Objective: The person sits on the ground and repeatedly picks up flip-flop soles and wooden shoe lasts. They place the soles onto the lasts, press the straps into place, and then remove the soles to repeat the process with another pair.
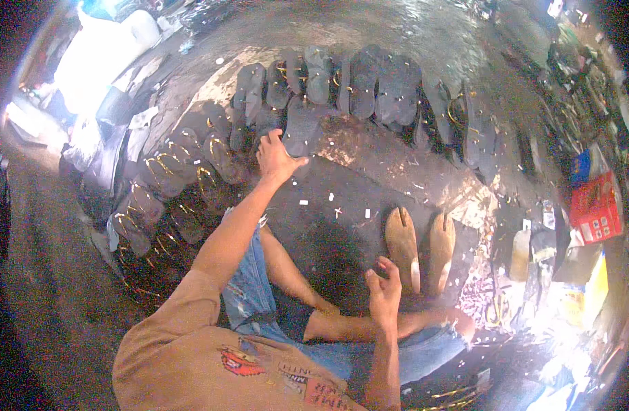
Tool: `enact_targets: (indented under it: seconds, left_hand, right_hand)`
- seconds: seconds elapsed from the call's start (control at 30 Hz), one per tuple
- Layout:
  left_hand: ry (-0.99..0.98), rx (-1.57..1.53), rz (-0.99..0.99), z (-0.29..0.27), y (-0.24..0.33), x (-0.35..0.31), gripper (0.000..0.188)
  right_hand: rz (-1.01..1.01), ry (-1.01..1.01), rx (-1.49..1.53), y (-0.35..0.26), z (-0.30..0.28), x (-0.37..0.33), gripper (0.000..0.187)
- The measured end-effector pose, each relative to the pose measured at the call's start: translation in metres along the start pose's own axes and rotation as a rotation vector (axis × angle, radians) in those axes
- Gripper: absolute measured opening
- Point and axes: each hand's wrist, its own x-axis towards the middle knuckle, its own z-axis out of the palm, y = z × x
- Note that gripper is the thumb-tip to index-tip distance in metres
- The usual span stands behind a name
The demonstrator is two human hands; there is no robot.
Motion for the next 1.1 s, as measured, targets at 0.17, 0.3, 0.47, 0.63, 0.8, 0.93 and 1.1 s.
enact_targets:
  seconds: [0.17,0.3,0.47,0.63,0.8,0.93,1.1]
  left_hand:
    - [-0.49,-1.273,-0.478,-0.028,0.043,-0.096,0.083]
    - [-0.164,-0.596,0.641,-0.067,0.056,-0.249,0.068]
    - [-0.496,-0.642,0.836,-0.124,0.05,-0.26,0.073]
    - [-0.434,-0.819,0.724,-0.187,0.075,-0.202,0.063]
    - [-0.565,-0.79,0.808,-0.197,0.075,-0.21,0.047]
    - [-0.33,-0.832,0.95,-0.199,0.082,-0.215,0.056]
    - [-0.204,-0.957,1.08,-0.203,0.088,-0.218,0.052]
  right_hand:
    - [-0.167,0.092,0.089,0.004,-0.005,0.015,0.037]
    - [-0.142,0.189,0.19,-0.065,0.019,0.006,0.036]
    - [-0.236,0.1,0.021,-0.084,0.013,0.002,0.043]
    - [-0.471,-0.325,0.026,-0.102,0.016,-0.04,0.043]
    - [-0.785,-0.148,-0.33,-0.155,0.018,-0.06,0.043]
    - [-0.948,-0.109,-0.309,-0.153,0.011,-0.071,0.036]
    - [-1.027,-0.067,-0.361,-0.16,0.012,-0.076,0.026]
